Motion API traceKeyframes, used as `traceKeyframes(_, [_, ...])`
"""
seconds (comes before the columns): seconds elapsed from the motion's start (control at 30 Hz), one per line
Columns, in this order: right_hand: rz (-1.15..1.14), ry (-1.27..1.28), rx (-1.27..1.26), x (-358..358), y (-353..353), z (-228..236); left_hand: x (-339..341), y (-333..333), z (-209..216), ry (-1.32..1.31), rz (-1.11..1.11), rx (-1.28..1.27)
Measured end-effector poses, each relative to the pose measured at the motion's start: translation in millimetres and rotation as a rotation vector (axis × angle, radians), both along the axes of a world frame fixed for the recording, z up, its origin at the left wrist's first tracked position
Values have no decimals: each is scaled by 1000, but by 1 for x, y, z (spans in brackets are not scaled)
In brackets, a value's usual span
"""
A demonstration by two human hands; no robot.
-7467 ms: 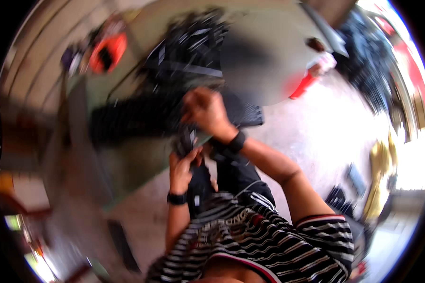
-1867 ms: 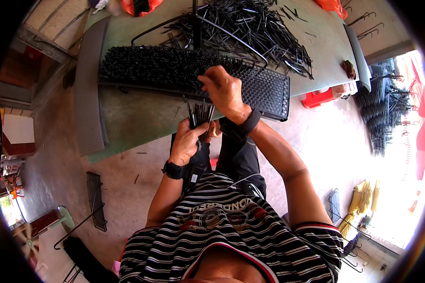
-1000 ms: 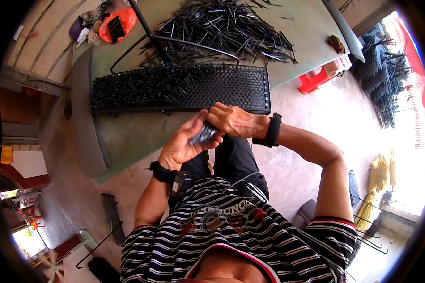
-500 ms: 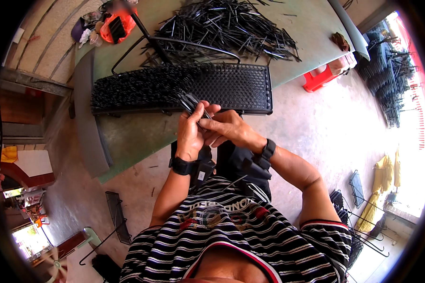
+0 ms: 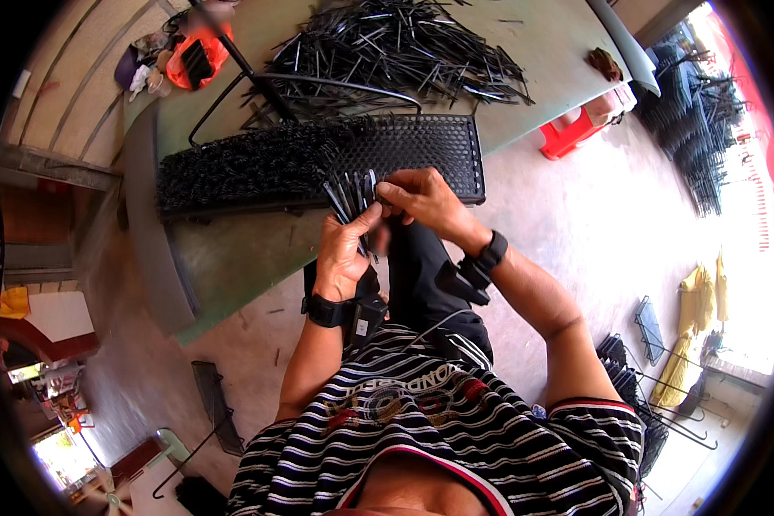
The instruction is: The person inserts black bristles into a perforated plastic broom head. They pick up bundles of bristles from a pile on the table and push them into the holes of the broom head, working methodically to fill the frame.
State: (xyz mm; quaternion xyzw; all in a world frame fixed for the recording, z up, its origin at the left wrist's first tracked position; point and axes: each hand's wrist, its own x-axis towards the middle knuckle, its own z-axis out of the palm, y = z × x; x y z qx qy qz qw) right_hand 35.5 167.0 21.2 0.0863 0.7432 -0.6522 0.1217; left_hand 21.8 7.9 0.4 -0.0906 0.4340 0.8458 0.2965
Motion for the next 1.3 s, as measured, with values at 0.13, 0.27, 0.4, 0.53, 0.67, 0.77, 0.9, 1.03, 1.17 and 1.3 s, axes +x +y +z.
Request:
traceKeyframes(0.13, [-11,-35,-102,-12,3,12,-7,-1,6,-63,1,-14])
traceKeyframes(0.27, [-114,-43,-161,-17,2,11,-11,4,6,-50,50,-31])
traceKeyframes(0.4, [-277,215,-169,-24,13,9,-12,8,6,45,110,-121])
traceKeyframes(0.53, [-504,565,163,-48,21,25,-8,8,6,74,141,-60])
traceKeyframes(0.67, [-386,695,390,-66,36,13,-5,8,7,-33,204,-6])
traceKeyframes(0.77, [-342,697,441,-70,42,7,-7,4,0,-102,211,-10])
traceKeyframes(0.9, [-324,656,439,-74,43,4,-9,3,-1,-124,203,-26])
traceKeyframes(1.03, [-305,624,530,-78,44,-9,-9,4,4,-132,227,-22])
traceKeyframes(1.17, [-122,794,797,-85,52,-12,-11,5,3,-137,222,-55])
traceKeyframes(1.3, [-160,688,892,-81,45,-3,-9,11,9,-136,250,-67])
